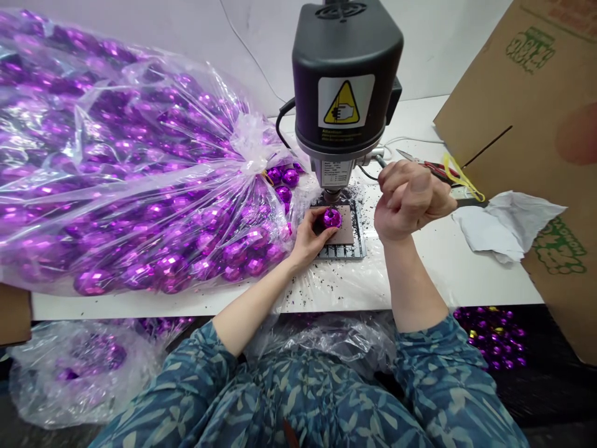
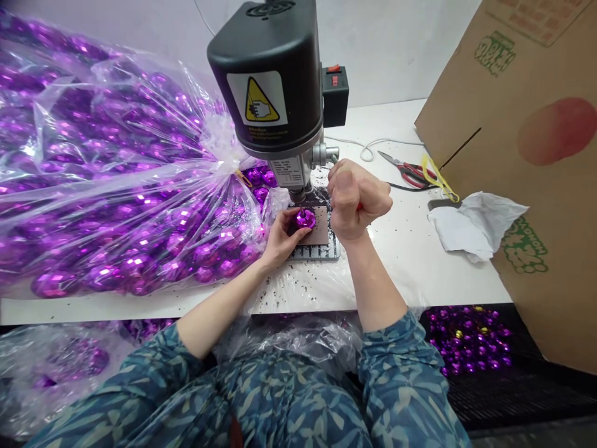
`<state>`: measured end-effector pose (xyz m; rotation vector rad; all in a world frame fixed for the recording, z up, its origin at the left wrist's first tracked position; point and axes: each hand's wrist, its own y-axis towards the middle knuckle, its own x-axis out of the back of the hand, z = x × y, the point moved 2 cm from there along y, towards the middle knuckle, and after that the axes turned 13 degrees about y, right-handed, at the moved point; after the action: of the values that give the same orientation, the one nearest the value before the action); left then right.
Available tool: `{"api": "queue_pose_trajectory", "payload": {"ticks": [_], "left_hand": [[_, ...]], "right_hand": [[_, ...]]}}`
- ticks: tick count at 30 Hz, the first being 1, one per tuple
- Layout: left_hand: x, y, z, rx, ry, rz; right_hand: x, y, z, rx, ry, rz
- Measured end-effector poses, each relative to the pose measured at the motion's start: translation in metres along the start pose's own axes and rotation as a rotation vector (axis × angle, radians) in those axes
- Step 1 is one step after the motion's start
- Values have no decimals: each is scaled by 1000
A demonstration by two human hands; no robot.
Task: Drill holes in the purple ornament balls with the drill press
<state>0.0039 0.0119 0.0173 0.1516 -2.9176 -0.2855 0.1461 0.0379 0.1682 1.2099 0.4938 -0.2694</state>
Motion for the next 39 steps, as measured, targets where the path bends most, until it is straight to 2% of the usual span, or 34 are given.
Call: {"api": "queue_pose_trajectory", "payload": {"ticks": [3,7,9,12,15,18,20,22,23,26,27,28,29,30,32,34,35,36,39], "left_hand": [[0,1,4,-20,19,-1],[0,4,12,-83,75,4],[0,4,15,-109,91,-1],[-1,5,17,-123,87,2],[-2,6,14,-111,87,-8],[3,-4,-1,-84,193,-90],[11,-23,-20,-135,302,-89],[19,-52,-43,-250,422,70],[23,-69,-53,-314,491,220],[34,-119,-75,-492,741,769],[39,-128,-78,-538,794,895],[45,-131,-81,-569,803,954],[50,-127,-82,-583,765,938],[56,-114,-82,-581,700,854],[70,-69,-81,-516,606,532],[81,-11,-74,-365,731,177],[85,18,-69,-276,850,78],[86,44,-64,-185,981,29],[83,98,-48,49,1286,169]], "right_hand": [[3,-2,-7,44,14,9],[7,-6,-14,240,123,110],[6,-6,-13,277,145,130],[-3,3,-6,182,103,80],[-17,22,-2,20,-56,25],[-25,41,-7,-119,-136,34],[-26,49,-14,-204,-97,78],[-24,52,-17,-253,-42,104],[-23,52,-18,-253,-16,105],[-22,51,-14,-199,24,81],[-23,51,-13,-185,26,74],[-23,51,-12,-179,26,72],[-24,50,-11,-178,26,71],[-24,50,-10,-177,30,69],[-25,51,-10,-168,51,62],[-26,51,-9,-159,73,58],[-26,51,-9,-155,81,55],[-27,50,-9,-153,87,51],[-28,50,-9,-153,99,40]]}}
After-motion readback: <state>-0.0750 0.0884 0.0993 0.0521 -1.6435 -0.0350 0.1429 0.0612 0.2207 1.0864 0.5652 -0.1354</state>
